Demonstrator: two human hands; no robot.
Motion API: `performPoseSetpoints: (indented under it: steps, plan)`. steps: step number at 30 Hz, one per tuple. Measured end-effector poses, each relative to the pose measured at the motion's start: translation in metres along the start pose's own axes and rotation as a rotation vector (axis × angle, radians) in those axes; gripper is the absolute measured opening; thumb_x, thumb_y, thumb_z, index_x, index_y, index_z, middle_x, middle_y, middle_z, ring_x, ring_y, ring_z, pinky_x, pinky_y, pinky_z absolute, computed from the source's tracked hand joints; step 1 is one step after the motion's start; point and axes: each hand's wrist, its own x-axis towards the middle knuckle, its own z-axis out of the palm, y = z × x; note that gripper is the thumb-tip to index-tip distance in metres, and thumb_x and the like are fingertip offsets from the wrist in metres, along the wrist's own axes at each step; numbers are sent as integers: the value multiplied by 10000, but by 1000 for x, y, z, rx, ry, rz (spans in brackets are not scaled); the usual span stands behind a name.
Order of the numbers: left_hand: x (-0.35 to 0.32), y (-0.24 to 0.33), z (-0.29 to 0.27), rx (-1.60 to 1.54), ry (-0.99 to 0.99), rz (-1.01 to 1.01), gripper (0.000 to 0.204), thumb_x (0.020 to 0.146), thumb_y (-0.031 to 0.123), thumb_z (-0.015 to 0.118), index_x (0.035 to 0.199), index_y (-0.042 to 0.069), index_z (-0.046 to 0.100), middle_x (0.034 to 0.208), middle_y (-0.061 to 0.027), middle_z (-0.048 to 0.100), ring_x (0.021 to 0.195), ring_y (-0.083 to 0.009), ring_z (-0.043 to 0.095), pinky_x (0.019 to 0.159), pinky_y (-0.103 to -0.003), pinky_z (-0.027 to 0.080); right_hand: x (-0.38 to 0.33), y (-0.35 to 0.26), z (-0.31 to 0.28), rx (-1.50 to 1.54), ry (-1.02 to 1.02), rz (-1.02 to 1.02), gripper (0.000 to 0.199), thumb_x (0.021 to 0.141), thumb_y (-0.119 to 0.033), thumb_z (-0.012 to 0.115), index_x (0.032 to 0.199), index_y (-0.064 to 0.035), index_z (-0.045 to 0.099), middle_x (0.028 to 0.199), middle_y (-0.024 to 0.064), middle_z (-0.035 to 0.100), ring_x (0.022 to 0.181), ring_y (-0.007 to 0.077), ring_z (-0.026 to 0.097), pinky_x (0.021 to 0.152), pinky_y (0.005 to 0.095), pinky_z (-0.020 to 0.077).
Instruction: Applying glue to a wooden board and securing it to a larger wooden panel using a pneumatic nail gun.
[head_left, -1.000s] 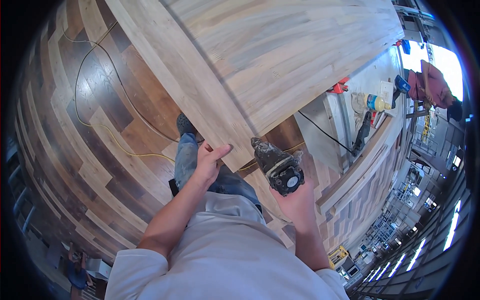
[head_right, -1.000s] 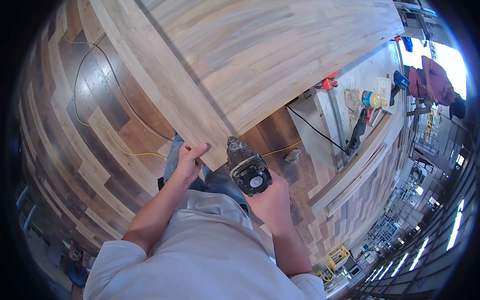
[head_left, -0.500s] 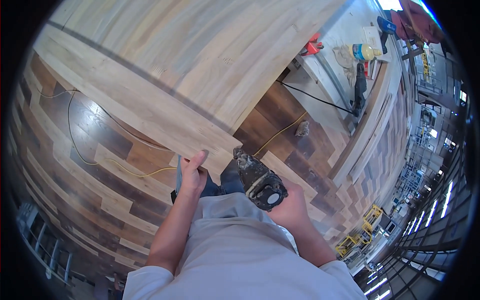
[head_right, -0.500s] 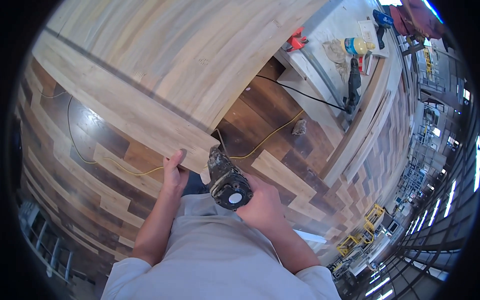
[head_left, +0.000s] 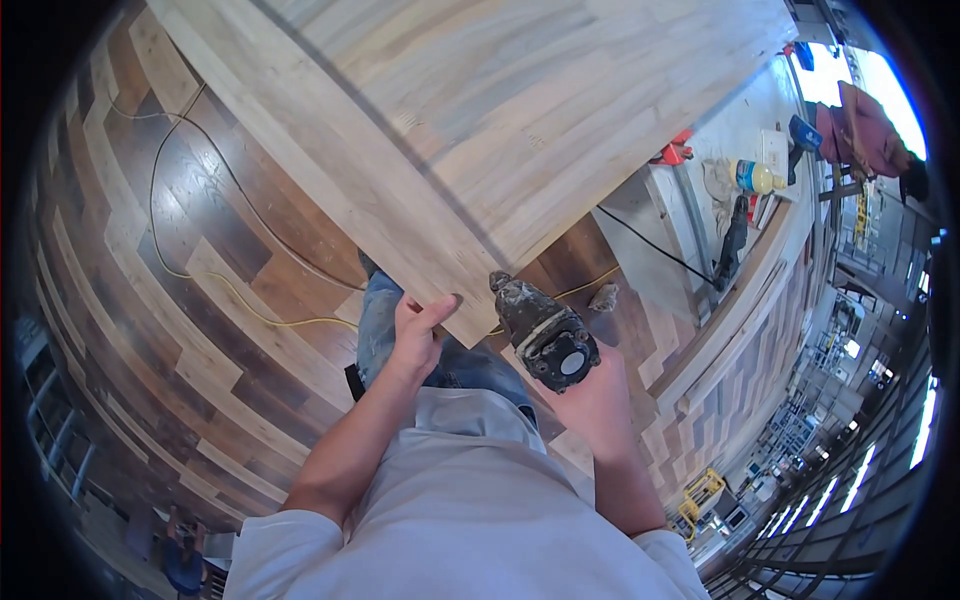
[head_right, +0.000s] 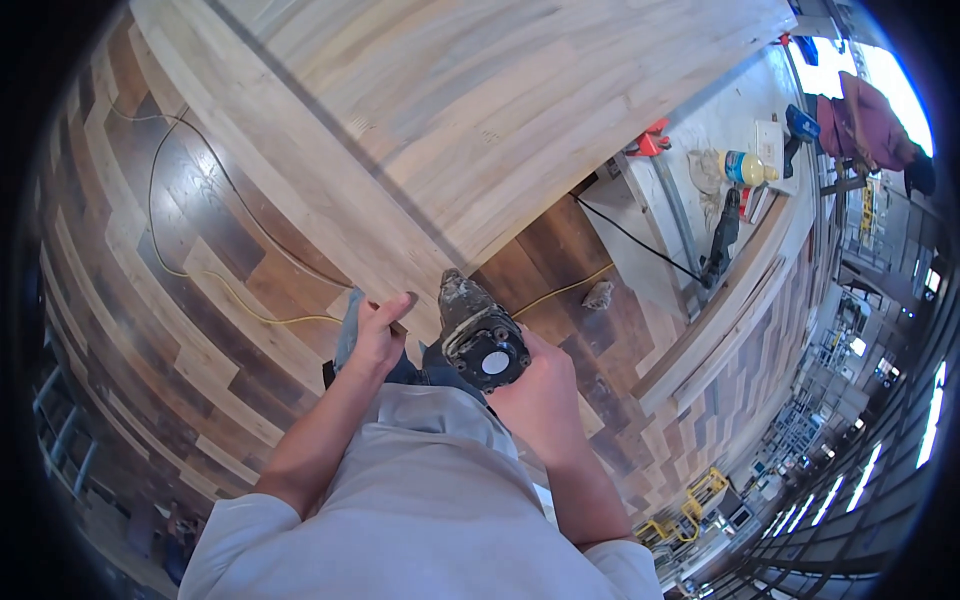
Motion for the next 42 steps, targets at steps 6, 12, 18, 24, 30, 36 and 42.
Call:
performPoseSetpoints:
  steps: [6,12,18,24,30,36,42]
  plan:
    - [0,0,2,-18,-12,-6,444,766,67,711,1170,8,535,1107,-100,625,1018,-200,611,914,-336,479,-1,1,0,-70,-9,-52,307,661,-78,766,935,4,654,834,117,691,791,224,682,706,308,514]
    - [1,-3,0,-22,-9,-5,409,778,54,703,1153,8,544,1100,-100,630,1022,-200,611,915,-337,480,-6,6,-8,-70,2,-27,320,657,-115,772,932,-7,650,835,158,675,797,320,662,689,349,510]
    - [1,-2,-6,13,-15,0,410,780,58,709,1152,10,543,1101,-96,633,1014,-200,615,908,-338,485,-12,-10,-9,-98,38,-21,304,652,-92,770,922,-12,656,837,155,676,783,317,664,683,337,507]
    - [3,8,-5,84,-17,-7,354,800,111,716,1113,20,577,1064,-82,648,974,-171,621,860,-305,490,-26,-7,1,-32,-1,-38,324,649,-91,773,940,-4,659,851,161,680,791,289,676,693,325,510]
    - [20,41,-20,473,51,-235,371,772,381,755,837,52,596,748,-2,574,633,-95,550,606,-239,456,-39,2,30,51,-74,-32,347,643,-97,783,939,8,636,860,125,689,814,195,680,729,309,514]
    - [13,59,-7,582,31,-270,500,698,479,795,809,39,585,738,-28,579,652,-119,584,622,-258,487,-40,-4,36,-102,-97,-13,343,640,-84,777,936,13,633,851,136,684,801,227,681,723,319,515]
    - [11,65,-4,624,20,-241,488,698,470,800,812,33,615,739,-44,608,637,-122,594,621,-272,499,-41,-20,45,-62,-62,11,290,642,-80,742,906,-6,647,814,159,667,777,313,662,694,352,505]
